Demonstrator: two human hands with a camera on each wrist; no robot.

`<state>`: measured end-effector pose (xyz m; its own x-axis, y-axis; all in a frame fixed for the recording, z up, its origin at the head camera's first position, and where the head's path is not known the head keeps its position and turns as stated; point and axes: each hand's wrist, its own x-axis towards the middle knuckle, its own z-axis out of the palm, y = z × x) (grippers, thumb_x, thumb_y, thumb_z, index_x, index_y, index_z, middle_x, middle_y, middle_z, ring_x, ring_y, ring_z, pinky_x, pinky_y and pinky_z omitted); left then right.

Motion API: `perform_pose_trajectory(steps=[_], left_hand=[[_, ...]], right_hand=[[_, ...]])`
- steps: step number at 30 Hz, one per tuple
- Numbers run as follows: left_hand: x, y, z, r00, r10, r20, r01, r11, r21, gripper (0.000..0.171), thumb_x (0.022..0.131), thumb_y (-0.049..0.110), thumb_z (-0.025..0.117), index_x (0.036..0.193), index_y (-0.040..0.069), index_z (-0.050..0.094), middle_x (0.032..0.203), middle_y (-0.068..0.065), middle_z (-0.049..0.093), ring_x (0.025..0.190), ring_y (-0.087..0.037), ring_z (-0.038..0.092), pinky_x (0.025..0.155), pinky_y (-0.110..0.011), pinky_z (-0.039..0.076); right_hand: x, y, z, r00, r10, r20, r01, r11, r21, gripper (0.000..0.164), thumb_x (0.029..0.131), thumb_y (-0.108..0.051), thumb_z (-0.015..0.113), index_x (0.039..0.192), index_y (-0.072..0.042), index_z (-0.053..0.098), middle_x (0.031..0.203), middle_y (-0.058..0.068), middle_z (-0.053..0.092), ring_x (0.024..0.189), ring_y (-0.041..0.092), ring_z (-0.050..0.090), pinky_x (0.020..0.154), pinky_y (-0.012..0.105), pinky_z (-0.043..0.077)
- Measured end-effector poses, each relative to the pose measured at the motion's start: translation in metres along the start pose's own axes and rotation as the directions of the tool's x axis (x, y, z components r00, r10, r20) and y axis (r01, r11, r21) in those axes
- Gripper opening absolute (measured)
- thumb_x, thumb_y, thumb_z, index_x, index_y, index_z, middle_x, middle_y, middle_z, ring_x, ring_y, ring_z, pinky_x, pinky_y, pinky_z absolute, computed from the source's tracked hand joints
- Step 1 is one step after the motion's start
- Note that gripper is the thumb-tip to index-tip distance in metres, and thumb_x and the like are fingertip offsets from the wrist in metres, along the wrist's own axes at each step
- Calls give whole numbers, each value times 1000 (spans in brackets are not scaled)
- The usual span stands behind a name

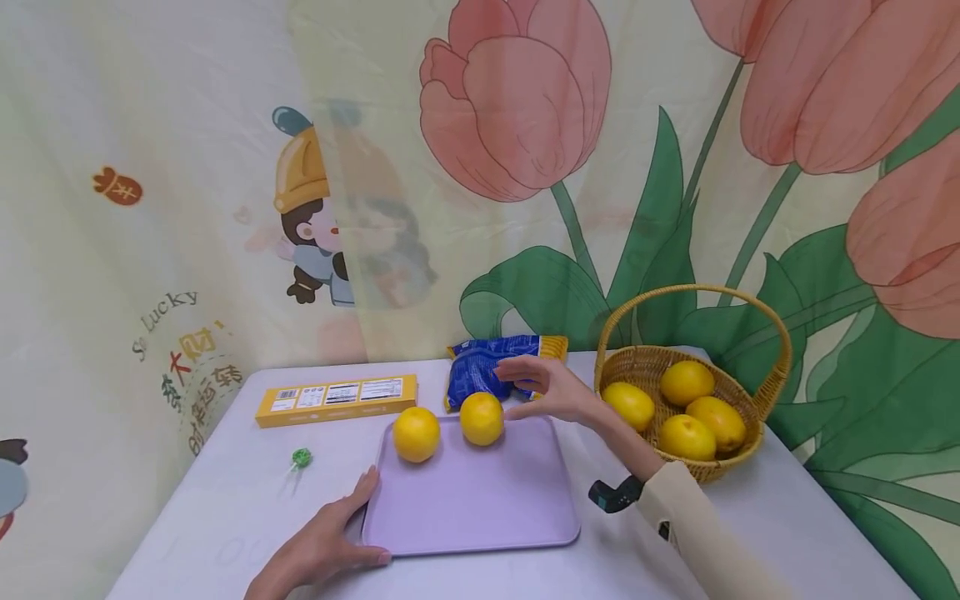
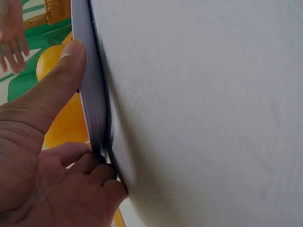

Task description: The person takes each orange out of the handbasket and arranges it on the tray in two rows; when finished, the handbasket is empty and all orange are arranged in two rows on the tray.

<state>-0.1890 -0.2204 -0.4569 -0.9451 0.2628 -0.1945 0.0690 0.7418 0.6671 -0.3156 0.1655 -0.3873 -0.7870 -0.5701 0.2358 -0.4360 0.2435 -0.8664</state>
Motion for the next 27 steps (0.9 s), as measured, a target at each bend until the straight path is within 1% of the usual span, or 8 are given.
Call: perform_pose_trajectory(steps=[2, 4, 8, 12, 15, 20, 23, 27], left_hand=[[0, 0, -1, 1000, 5, -1, -5, 1000, 1, 126, 70, 33, 102, 168, 0, 30, 173, -25, 29, 157, -50, 32, 127, -68, 26], [0, 0, -1, 1000, 5, 2, -5, 1000, 2, 126, 70, 33, 102, 168, 0, 30, 173, -25, 28, 157, -50, 32, 127, -68, 26], [1, 0, -1, 1000, -9, 14, 9, 1000, 12, 126, 70, 34, 102, 168, 1, 30, 173, -25, 28, 157, -50, 32, 127, -68, 27], [2, 1, -1, 1000, -12, 22, 12, 1000, 12, 126, 70, 35, 102, 168, 0, 30, 173, -25, 27, 157, -51, 31, 127, -68, 26], [1, 0, -2, 1000, -5, 18, 5, 1000, 4, 126, 71, 34, 101, 168, -1, 29, 173, -26, 26, 157, -52, 30, 127, -69, 25], [-1, -1, -2, 1000, 2, 16, -2, 1000, -6, 126, 71, 34, 101, 168, -1, 28, 172, -27, 27, 157, -52, 31, 126, -70, 26], [-1, -1, -2, 1000, 13, 15, -12, 1000, -11, 126, 72, 33, 101, 168, -1, 29, 172, -27, 27, 157, -52, 31, 127, -69, 26], [-1, -2, -1, 999, 33, 9, -33, 999, -19, 125, 72, 32, 101, 168, -2, 29, 172, -27, 27, 157, -52, 30, 127, -69, 25]], right_hand=[[-11, -10, -17, 999, -44, 26, 45, 999, -21, 68, 89, -3, 88, 148, 8, 56, 146, 30, 63, 139, 48, 58, 120, 56, 46], [-23, -20, -35, 997, -53, 53, 55, 998, -25, 63, 90, -2, 86, 146, 8, 59, 144, 28, 65, 138, 48, 59, 118, 50, 49], [-50, -33, -77, 991, -51, 127, 55, 998, -33, 56, 92, -2, 84, 142, 9, 62, 140, 27, 68, 133, 35, 66, 112, 33, 54], [-67, -29, -120, 981, -25, 190, 24, 1000, 7, 51, 96, 1, 78, 141, 15, 59, 138, 27, 70, 128, 21, 71, 108, 29, 57], [-70, -18, -146, 981, 13, 194, -16, 1000, 16, 48, 99, 4, 73, 140, 20, 55, 136, 25, 71, 124, 15, 72, 105, 29, 59], [-71, 5, -166, 982, 138, 129, -136, 990, -31, 48, 102, -1, 71, 143, 18, 55, 138, 29, 69, 120, 14, 74, 104, 25, 58], [-70, 21, -169, 968, 237, 80, -234, 971, -48, 52, 102, -8, 72, 148, 12, 55, 143, 31, 65, 125, 22, 72, 106, 25, 56], [-70, 44, -170, 940, 335, 59, -333, 942, -42, 56, 104, -14, 73, 150, 11, 53, 147, 30, 62, 134, 32, 66, 116, 37, 52]])
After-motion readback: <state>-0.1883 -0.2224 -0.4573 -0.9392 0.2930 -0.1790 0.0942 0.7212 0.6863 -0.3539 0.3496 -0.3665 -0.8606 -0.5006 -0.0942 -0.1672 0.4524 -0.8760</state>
